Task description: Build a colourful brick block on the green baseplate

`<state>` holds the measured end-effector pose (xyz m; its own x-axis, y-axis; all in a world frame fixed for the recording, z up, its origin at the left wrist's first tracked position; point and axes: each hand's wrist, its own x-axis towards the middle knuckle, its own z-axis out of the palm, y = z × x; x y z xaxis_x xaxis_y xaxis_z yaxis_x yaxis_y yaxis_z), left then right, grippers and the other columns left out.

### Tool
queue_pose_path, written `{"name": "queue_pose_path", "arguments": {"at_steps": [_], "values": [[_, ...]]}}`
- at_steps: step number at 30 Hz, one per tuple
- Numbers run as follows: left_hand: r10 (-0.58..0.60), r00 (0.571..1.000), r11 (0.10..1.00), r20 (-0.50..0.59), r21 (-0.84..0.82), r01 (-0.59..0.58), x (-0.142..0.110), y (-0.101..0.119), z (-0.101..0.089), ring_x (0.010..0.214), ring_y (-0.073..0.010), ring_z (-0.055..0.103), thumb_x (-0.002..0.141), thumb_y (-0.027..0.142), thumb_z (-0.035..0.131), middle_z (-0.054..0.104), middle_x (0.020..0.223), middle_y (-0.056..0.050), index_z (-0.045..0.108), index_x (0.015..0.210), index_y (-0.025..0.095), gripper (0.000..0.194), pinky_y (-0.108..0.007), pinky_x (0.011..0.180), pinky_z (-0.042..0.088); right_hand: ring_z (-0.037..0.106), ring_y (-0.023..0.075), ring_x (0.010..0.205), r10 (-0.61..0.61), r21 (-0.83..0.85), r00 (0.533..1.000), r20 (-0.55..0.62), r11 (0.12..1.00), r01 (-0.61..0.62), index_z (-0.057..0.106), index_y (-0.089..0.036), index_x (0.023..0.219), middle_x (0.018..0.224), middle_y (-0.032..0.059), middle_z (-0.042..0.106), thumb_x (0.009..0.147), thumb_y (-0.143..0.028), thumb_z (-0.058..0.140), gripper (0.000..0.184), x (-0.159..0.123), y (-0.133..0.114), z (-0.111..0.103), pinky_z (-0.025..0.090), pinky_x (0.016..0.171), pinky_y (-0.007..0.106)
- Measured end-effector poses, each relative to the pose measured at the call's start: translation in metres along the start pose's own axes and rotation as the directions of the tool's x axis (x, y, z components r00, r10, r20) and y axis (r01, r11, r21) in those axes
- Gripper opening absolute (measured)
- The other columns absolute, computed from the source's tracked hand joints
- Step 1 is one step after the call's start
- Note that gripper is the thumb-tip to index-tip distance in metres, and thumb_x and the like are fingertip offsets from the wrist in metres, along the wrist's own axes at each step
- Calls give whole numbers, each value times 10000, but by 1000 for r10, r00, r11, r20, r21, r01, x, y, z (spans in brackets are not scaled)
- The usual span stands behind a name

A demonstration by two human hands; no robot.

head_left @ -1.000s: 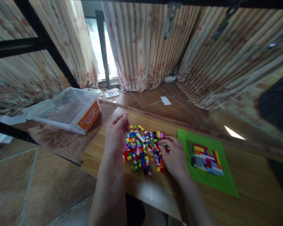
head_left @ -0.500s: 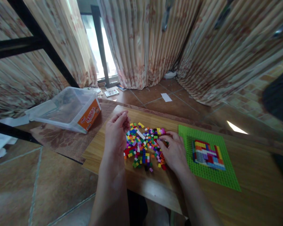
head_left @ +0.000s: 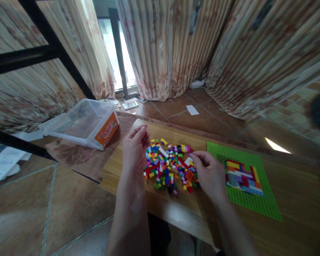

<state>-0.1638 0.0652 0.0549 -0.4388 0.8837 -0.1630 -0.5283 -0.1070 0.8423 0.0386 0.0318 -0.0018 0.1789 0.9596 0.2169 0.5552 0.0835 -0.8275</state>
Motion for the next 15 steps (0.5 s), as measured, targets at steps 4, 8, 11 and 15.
{"name": "queue_pose_path", "arguments": {"at_steps": [4, 8, 11, 15], "values": [[2, 1000, 1000, -1, -10, -2, -1, 0, 0, 477, -35, 468, 625, 215, 754, 568, 603, 34, 685, 808, 117, 219, -151, 445, 337, 659, 191, 835, -75, 79, 995, 59, 994, 70, 729, -227, 966, 933, 40, 732, 891, -368, 548, 242, -9, -11, 5, 486, 725, 302], [8, 1000, 1000, -16, -16, -8, -1, 0, -2, 476, -31, 469, 626, 214, 751, 573, 610, 34, 684, 806, 122, 213, -145, 447, 344, 651, 176, 836, -143, 111, 978, 153, 986, 127, 728, -241, 1022, 961, 42, 717, 909, -331, 513, 258, -16, -15, 14, 496, 727, 296], [22, 998, 999, -52, -30, -23, 0, 2, -3, 476, -26, 468, 625, 213, 742, 577, 613, 35, 682, 811, 122, 216, -138, 457, 349, 649, 172, 804, -103, 116, 983, 155, 990, 85, 724, -236, 1020, 968, 44, 715, 901, -349, 523, 258, -17, -13, 14, 503, 702, 295], [70, 990, 994, -121, -71, -79, 1, 6, -5, 478, -17, 465, 622, 212, 733, 567, 615, 48, 667, 813, 128, 220, -135, 474, 347, 659, 195, 796, -11, 124, 999, 34, 992, 6, 724, -212, 991, 938, 60, 733, 860, -392, 579, 266, -11, -7, 3, 516, 698, 315]]}}
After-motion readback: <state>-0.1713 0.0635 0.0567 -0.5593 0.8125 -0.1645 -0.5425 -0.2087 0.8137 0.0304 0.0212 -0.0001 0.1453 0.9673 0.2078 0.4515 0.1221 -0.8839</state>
